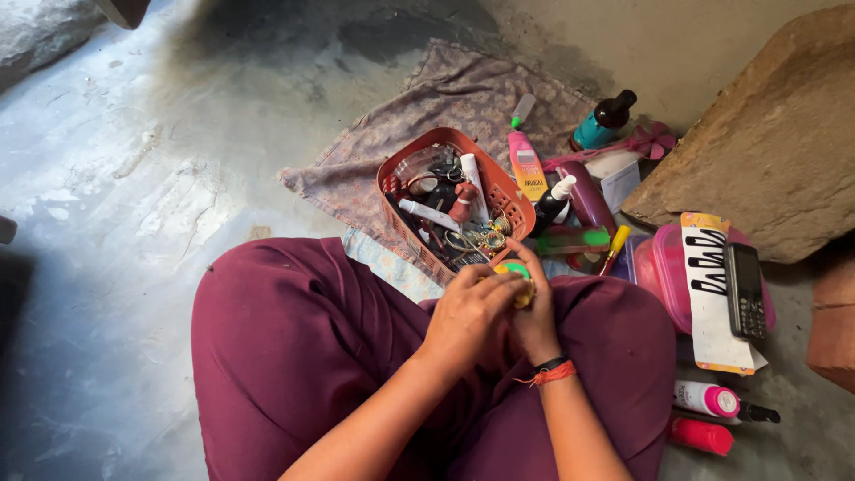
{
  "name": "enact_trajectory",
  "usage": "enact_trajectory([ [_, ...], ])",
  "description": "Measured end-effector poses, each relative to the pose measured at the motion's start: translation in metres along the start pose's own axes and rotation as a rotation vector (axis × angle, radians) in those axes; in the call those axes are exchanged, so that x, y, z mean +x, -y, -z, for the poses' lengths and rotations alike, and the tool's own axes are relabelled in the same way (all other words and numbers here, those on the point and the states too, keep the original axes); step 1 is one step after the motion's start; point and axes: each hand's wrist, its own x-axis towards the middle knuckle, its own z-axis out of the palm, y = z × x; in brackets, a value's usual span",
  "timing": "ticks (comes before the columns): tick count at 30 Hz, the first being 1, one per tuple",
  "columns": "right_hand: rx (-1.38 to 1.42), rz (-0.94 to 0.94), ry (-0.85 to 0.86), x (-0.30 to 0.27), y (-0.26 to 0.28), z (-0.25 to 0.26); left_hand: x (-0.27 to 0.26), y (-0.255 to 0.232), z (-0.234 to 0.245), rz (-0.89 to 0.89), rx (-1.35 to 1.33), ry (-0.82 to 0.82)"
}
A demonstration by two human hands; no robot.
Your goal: The person sits on the floor and wipes several small items with a yellow cloth, including a dark bottle, a small red-and-green container, and eyeglasses. They open a pink plastic container, place items inside, close it, and continue wiping other small tubes and containers before placing them back into a basket.
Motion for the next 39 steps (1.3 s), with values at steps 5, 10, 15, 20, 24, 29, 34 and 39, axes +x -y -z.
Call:
enact_trajectory([
  [5,-0.271,0.09,0.038,-0.006,-0.021,0.0,0.002,0.0,0.003,0.096,-0.082,-0.045],
  [10,-0.137,0.08,0.006,-0.003,-0.008,-0.008,0.007,-0.005,0.008,0.189,-0.058,-0.063],
  [15,-0.112,0.029,-0.08,0.0,0.016,-0.004,0.004,-0.012,0.008,0.132,-0.084,0.018],
  [20,-0.196,0.041,0.049,-0.002,0.014,-0.009,0.004,0.0,0.007,0.12,-0.056,-0.005],
  [24,-0.138,0.061,0.059,-0.003,0.013,-0.011,0.005,0.003,0.004,0.17,-0.053,-0.063],
  [29,-0.152,0.018,-0.062,0.0,0.014,-0.005,0.002,-0.003,0.002,0.058,-0.094,0.02],
  [34,-0.157,0.076,0.067,-0.003,0.007,-0.004,0.005,-0.002,0.0,0.044,-0.119,0.062],
  [39,-0.096,0.034,0.042,-0.001,0.002,-0.01,0.012,0.001,0.005,0.111,-0.129,-0.027],
])
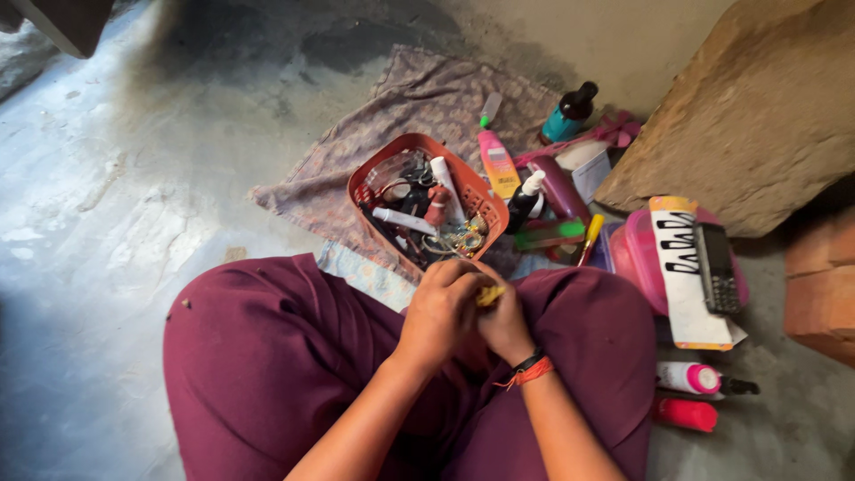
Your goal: The person sits on the floor and wipes several small items with a yellow cloth, including a dark bottle, a small red-and-green container, and eyeglasses. They open a pink plastic container, place items inside, close it, and continue wiping other small tubes and containers before placing them back into a basket.
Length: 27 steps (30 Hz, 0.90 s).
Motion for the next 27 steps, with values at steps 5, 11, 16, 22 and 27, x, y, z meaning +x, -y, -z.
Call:
enact_trajectory([
  [5,0.154,-0.052,-0.063,0.003,0.0,0.008,0.0,-0.013,0.002,-0.019,-0.067,0.002],
  [11,-0.006,-0.135,-0.112,-0.003,-0.015,0.006,-0.005,-0.015,0.0,0.049,-0.095,0.13],
  [16,-0.189,0.023,-0.015,-0.002,-0.011,0.007,-0.004,-0.008,-0.003,-0.039,-0.068,0.091],
  [22,-0.082,0.038,-0.127,0.002,0.009,0.005,-0.005,-0.014,-0.006,-0.067,0.015,0.026],
  [27,-0.082,0.004,-0.053,0.002,0.015,-0.002,-0.005,-0.006,-0.006,0.066,-0.076,0.026],
])
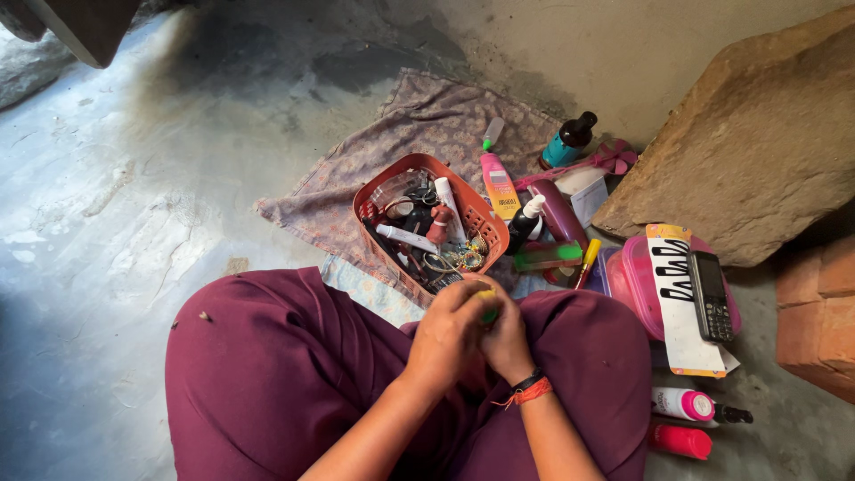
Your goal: The person sits on the floor and wipes several small items with a yellow cloth, including a dark bottle, a small red-and-green container, and eyeglasses. They open a pink plastic container, place items inside, close it, and continue wiping other small tubes and containers before placing them back into a basket.
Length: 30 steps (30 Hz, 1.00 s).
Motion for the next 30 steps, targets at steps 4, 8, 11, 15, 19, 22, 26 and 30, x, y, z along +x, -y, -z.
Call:
enact_trajectory([
  [4,0.021,0.044,-0.001,-0.001,-0.001,0.001,0.001,0.003,0.001,-0.028,0.016,-0.094],
  [8,0.254,-0.185,-0.069,-0.001,-0.004,0.006,-0.001,-0.001,0.002,-0.147,-0.001,0.03],
  [11,0.135,-0.103,0.025,-0.003,-0.005,0.004,0.001,-0.001,0.004,-0.128,-0.035,0.04],
  [15,0.006,0.083,0.053,-0.003,-0.003,0.001,0.006,0.002,0.004,-0.03,-0.008,-0.035],
  [19,0.038,0.011,-0.015,-0.004,-0.001,0.002,0.005,0.0,0.004,0.012,0.002,-0.035],
  [22,0.092,-0.144,-0.046,-0.005,-0.003,0.006,0.003,-0.003,0.008,-0.026,-0.004,0.039],
  [26,0.113,-0.123,0.048,-0.005,-0.003,0.004,0.003,-0.003,0.012,-0.088,-0.017,0.096],
  [30,0.115,-0.021,0.103,-0.006,0.004,-0.002,0.007,0.003,0.007,-0.047,-0.019,0.038],
])
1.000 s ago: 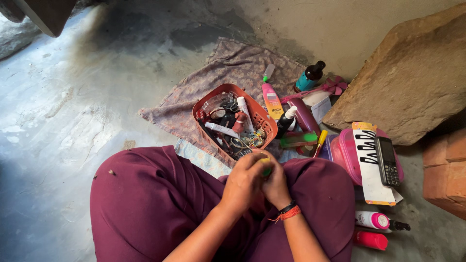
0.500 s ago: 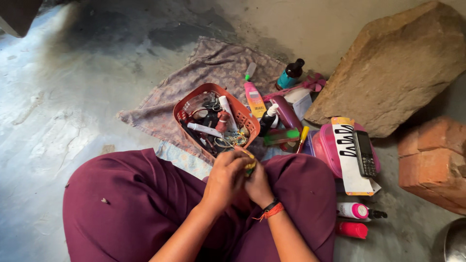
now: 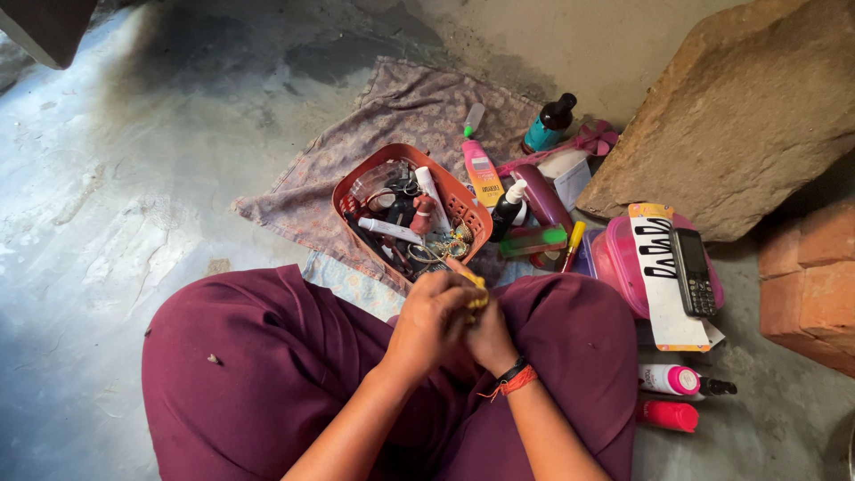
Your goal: The person sits on the floor and wipes several small items with a yellow cloth, including a dark bottle, a small red-and-green container, and eyeglasses. They open a pink plastic container, place items inside, close it, and continue wiping other small tubes and containers before placing them back into a basket.
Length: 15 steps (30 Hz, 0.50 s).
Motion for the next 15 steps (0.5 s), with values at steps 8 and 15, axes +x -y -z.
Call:
enact_trajectory([
  [8,0.062,-0.051,-0.112,0.001,0.005,0.006,-0.001,-0.004,-0.002,0.025,0.06,-0.035],
  [15,-0.039,-0.015,-0.01,-0.002,-0.003,0.01,-0.001,-0.005,-0.001,-0.055,0.013,0.058],
])
